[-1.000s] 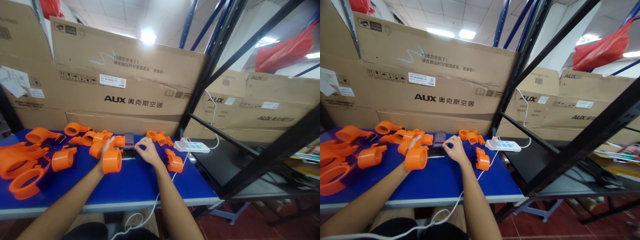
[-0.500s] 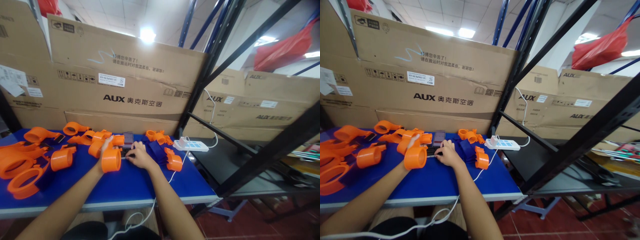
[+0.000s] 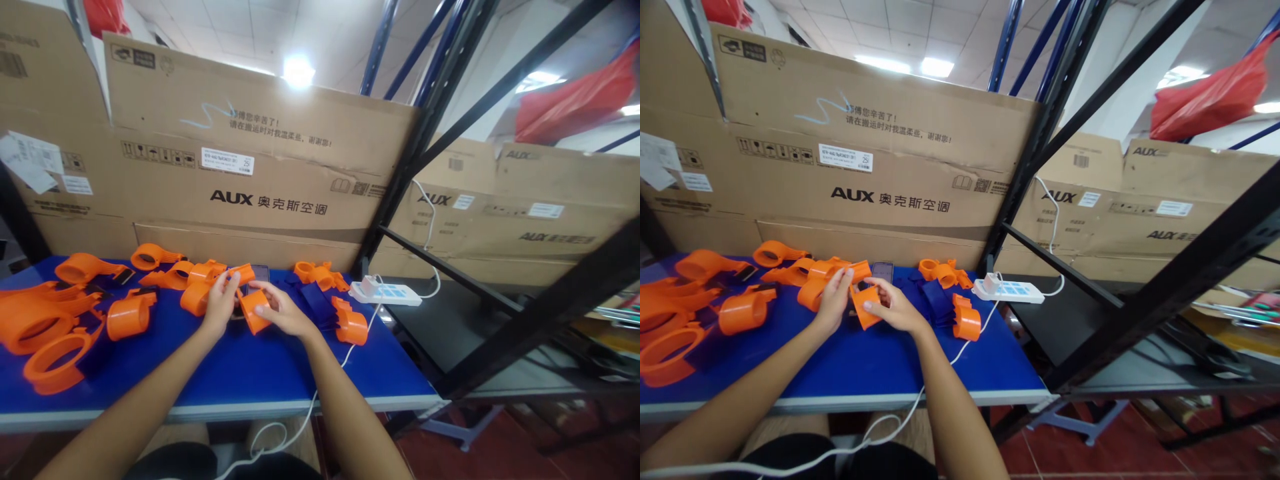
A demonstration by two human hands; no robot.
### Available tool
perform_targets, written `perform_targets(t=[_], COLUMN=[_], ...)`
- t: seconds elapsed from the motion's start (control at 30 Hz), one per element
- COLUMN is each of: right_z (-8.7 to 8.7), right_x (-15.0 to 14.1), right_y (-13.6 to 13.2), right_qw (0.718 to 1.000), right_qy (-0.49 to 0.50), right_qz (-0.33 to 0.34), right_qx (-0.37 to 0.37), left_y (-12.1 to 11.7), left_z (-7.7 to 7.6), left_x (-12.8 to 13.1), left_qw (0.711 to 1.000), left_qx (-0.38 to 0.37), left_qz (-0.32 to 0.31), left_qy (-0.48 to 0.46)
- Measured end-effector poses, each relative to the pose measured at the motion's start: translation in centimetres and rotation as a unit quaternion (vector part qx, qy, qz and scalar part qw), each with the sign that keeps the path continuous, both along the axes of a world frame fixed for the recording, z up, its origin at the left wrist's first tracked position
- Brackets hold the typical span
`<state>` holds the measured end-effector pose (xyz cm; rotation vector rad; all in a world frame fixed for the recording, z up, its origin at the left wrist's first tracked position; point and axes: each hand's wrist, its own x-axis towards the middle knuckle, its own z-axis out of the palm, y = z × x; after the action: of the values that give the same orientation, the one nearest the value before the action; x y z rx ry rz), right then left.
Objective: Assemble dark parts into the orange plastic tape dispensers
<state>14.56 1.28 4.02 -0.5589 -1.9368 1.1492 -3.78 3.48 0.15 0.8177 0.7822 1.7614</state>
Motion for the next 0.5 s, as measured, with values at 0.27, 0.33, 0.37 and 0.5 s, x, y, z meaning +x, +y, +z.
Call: perform_targets(t=[0.27,0.33,0.37,0.5], right_z=[0.1,-0.1,-0.3,-0.6], right_x=[-0.2,-0.3,-0.4,-1.0], right_y=[0.9,1.3,1.4,1.2], right_qw=[0.984,0.975,0.973,0.974], right_qy=[0.078,0.101,0.105,0.083], right_qz=[-0.159,-0.191,-0.198,-0.184], right_qx=[-0.030,-0.048,-0.059,-0.107], left_y=[-1.1,-1.7,-1.8,-0.5], left_z=[0.2,1.1,1.8,6.2], left_x=[0.9,0.5,-0.1,-5.8], left_qw=[0.998,0.995,0.991,0.933], left_qx=[-0.003,0.028,0.049,0.108], left_qz=[0.026,0.055,0.063,0.119], left_qy=[0.049,0.082,0.108,0.323])
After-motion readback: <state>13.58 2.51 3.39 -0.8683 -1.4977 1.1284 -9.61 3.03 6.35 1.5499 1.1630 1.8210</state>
